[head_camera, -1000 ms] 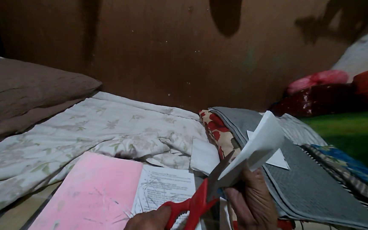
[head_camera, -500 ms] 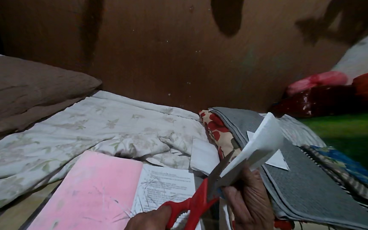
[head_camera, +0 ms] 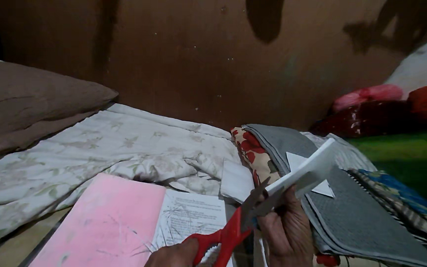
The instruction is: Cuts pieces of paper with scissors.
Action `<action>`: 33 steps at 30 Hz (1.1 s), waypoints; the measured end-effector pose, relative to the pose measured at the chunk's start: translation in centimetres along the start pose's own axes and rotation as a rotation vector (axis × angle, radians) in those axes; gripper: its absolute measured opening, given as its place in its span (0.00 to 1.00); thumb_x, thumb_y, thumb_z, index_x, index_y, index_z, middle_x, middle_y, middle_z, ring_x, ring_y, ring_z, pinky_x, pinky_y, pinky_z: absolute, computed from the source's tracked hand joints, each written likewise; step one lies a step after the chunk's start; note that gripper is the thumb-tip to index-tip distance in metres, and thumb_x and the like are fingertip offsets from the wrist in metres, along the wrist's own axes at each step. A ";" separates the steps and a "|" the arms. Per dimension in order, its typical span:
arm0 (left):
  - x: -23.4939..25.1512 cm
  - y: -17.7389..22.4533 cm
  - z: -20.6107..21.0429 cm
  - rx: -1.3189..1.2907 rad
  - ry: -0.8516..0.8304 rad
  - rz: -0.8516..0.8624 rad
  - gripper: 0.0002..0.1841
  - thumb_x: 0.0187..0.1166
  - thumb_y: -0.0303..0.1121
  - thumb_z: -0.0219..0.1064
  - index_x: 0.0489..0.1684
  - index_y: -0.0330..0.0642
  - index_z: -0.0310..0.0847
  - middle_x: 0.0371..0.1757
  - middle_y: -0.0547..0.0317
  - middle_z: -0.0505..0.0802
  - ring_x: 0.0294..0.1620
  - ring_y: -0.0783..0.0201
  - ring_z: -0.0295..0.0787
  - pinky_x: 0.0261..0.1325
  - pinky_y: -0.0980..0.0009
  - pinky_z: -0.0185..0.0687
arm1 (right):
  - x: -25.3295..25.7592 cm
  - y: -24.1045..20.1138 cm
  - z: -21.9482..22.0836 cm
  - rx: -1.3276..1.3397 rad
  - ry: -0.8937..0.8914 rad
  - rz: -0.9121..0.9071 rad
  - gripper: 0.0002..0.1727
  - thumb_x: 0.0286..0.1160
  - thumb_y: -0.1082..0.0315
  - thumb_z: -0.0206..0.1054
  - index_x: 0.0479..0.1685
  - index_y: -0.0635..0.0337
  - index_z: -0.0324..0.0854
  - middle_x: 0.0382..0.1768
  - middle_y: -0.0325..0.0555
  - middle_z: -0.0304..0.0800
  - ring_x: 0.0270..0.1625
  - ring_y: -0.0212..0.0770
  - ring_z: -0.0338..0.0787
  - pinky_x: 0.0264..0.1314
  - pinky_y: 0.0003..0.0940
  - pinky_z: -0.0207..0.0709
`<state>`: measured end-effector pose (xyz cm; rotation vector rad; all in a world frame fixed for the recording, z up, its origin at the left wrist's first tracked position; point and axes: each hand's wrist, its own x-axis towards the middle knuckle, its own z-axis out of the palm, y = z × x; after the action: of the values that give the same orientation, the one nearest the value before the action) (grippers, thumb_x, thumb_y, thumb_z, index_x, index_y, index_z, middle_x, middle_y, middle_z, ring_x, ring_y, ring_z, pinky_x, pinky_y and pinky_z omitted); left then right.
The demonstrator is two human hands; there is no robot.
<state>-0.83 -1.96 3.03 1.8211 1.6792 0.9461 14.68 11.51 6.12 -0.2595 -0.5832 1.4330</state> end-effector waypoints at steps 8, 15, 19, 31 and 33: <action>-0.1 0.0 -0.1 -0.001 0.014 0.034 0.17 0.69 0.32 0.73 0.43 0.22 0.85 0.31 0.33 0.91 0.34 0.35 0.90 0.38 0.40 0.81 | -0.3 0.0 -0.4 -0.052 -0.040 0.001 0.13 0.85 0.78 0.46 0.45 0.56 0.77 0.30 0.42 0.93 0.33 0.37 0.96 0.35 0.36 0.93; -0.2 0.1 -0.2 -0.018 0.006 0.039 0.16 0.69 0.31 0.74 0.43 0.22 0.85 0.30 0.33 0.90 0.33 0.36 0.89 0.37 0.40 0.80 | -0.3 0.1 -0.7 -0.031 -0.088 -0.004 0.09 0.78 0.81 0.55 0.41 0.59 0.79 0.29 0.46 0.94 0.32 0.40 0.97 0.37 0.40 0.94; -0.2 0.1 -0.2 -0.027 0.000 0.032 0.16 0.69 0.32 0.74 0.42 0.22 0.85 0.30 0.33 0.90 0.34 0.36 0.89 0.38 0.40 0.80 | -0.3 0.1 -0.9 -0.024 -0.099 0.012 0.09 0.73 0.83 0.60 0.38 0.60 0.81 0.28 0.47 0.93 0.31 0.41 0.97 0.37 0.40 0.94; -0.3 0.2 -0.3 -0.039 -0.017 0.041 0.17 0.69 0.33 0.74 0.42 0.22 0.85 0.29 0.34 0.90 0.33 0.37 0.89 0.37 0.41 0.79 | -0.2 -0.1 -1.2 -0.003 -0.139 0.044 0.07 0.71 0.82 0.64 0.35 0.60 0.83 0.28 0.49 0.94 0.31 0.42 0.97 0.37 0.41 0.94; -0.3 0.3 -0.3 -0.039 -0.024 0.036 0.16 0.70 0.32 0.74 0.43 0.22 0.84 0.30 0.34 0.90 0.34 0.37 0.89 0.37 0.41 0.80 | -0.2 -0.1 -1.3 0.008 -0.147 0.046 0.06 0.69 0.82 0.67 0.35 0.61 0.84 0.28 0.50 0.94 0.32 0.43 0.97 0.37 0.42 0.94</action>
<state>-0.91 -2.30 3.41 1.8361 1.6077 0.9619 15.41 11.54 5.06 -0.1627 -0.6942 1.5070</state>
